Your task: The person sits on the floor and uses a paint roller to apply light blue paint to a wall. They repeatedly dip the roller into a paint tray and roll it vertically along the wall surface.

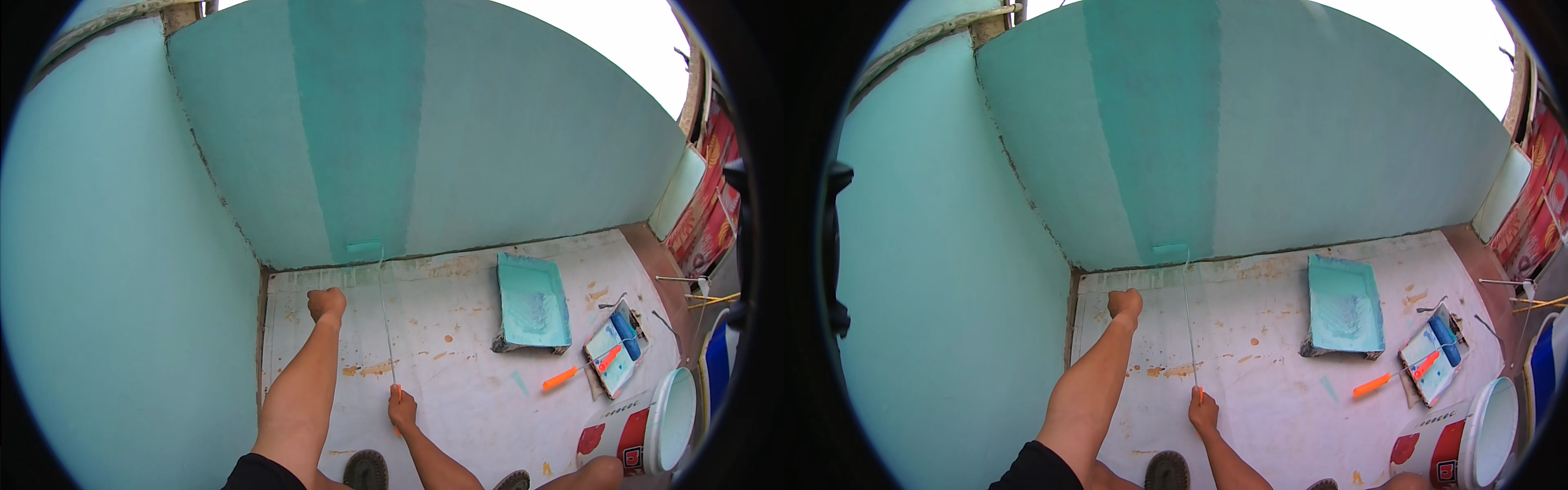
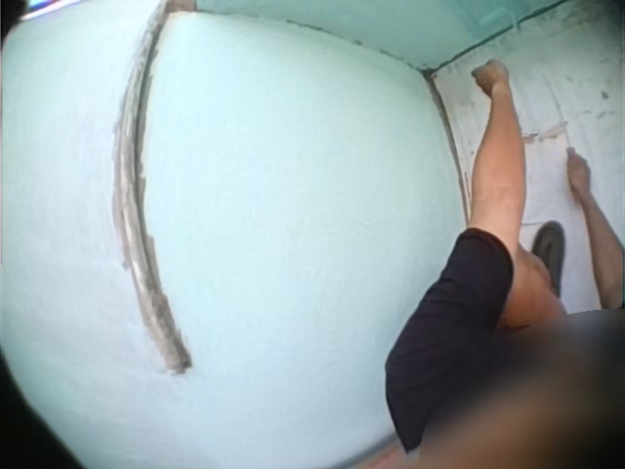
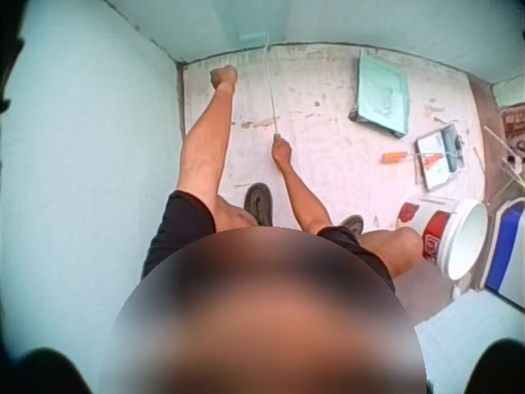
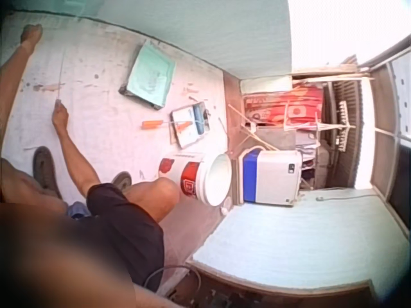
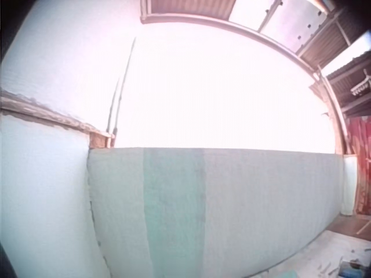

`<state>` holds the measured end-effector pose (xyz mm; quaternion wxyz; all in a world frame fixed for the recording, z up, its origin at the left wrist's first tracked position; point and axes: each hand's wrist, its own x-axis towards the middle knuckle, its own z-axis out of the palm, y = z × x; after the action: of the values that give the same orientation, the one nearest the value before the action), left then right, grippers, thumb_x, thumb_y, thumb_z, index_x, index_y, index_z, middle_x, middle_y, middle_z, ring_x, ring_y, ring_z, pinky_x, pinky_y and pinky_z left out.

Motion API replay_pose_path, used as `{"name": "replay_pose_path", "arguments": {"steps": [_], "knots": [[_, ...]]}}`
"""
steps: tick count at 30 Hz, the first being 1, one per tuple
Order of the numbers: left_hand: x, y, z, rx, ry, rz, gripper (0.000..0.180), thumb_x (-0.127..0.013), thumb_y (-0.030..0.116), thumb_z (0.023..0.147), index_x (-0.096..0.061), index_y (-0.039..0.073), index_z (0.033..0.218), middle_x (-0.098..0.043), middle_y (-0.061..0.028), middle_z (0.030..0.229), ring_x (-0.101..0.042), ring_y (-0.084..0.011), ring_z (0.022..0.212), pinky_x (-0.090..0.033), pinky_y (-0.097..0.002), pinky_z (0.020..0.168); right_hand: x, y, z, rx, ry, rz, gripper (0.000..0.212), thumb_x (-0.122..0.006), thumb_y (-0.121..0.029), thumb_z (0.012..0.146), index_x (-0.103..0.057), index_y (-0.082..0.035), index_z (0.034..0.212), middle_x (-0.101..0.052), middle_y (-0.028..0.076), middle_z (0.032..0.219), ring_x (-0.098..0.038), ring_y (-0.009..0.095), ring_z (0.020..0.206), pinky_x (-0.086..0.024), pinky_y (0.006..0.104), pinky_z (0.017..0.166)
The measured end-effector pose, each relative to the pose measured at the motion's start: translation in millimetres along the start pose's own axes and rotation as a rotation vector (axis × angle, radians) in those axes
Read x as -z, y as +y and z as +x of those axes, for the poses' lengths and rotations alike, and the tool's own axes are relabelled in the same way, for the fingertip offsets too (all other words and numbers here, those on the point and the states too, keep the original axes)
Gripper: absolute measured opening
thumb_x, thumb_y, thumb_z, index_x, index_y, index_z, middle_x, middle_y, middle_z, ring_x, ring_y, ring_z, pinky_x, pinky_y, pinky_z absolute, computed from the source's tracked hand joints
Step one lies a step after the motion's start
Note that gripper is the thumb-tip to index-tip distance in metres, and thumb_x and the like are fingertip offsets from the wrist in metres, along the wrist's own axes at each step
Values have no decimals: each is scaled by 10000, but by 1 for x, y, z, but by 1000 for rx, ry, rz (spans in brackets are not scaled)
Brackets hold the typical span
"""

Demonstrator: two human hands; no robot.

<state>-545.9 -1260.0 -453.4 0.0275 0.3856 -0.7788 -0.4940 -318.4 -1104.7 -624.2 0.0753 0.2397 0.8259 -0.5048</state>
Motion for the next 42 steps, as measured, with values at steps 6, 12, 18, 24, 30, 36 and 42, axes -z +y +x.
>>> {"name": "replay_pose_path", "arguments": {"steps": [6,12,18,24,30,36,42], "knots": [[0,0,1,11,2,16,386,-539,129,858,-552,-123,1151,-596,-320,1192,-609,-430,1112,-506,-452,932,-2,4,1,-65,-33,-56,629,-369,-504,1002,-655,22,809,-667,283,847,-646,462,851,-491,517,788],[-1,3,-4,-3,-5,-5,387,-523,116,864,-535,-127,1165,-576,-315,1229,-600,-427,1128,-504,-449,941,7,-1,-4,-198,-122,5,629,-381,-518,997,-652,11,790,-658,218,722,-679,359,753,-521,461,749],[0,13,-11,39,7,-34,409,-517,130,911,-470,-114,1235,-555,-300,1259,-595,-416,1133,-509,-452,946,39,-6,-21,-10,10,152,627,-404,-537,996,-633,-11,744,-623,123,612,-630,249,563,-496,375,588],[-13,17,-19,40,10,-33,409,-519,135,916,-464,-101,1245,-555,-300,1258,-597,-411,1128,-506,-458,949,121,-104,13,264,3,663,534,-423,-444,1037,-475,-62,667,-438,-23,544,-413,58,475,-337,247,447],[-26,20,-30,-19,5,2,408,-542,145,893,-476,-108,1206,-566,-307,1219,-601,-421,1112,-507,-462,954,214,-226,57,457,99,648,553,-411,-527,1021,-446,-92,681,-407,-30,540,-356,56,423,-314,247,379],[-25,23,-41,-38,8,-17,420,-539,137,889,-471,-111,1221,-563,-318,1241,-592,-433,1135,-495,-463,963,260,-287,69,533,87,620,572,-402,-571,1005,-427,-104,677,-390,-32,530,-347,62,385,-301,259,334],[-35,18,-37,-52,21,10,421,-534,141,886,-473,-115,1214,-566,-324,1233,-591,-443,1130,-493,-467,963,271,-309,81,555,101,572,572,-400,-575,1003,-430,-105,679,-388,-31,528,-351,66,385,-304,261,333]]}}
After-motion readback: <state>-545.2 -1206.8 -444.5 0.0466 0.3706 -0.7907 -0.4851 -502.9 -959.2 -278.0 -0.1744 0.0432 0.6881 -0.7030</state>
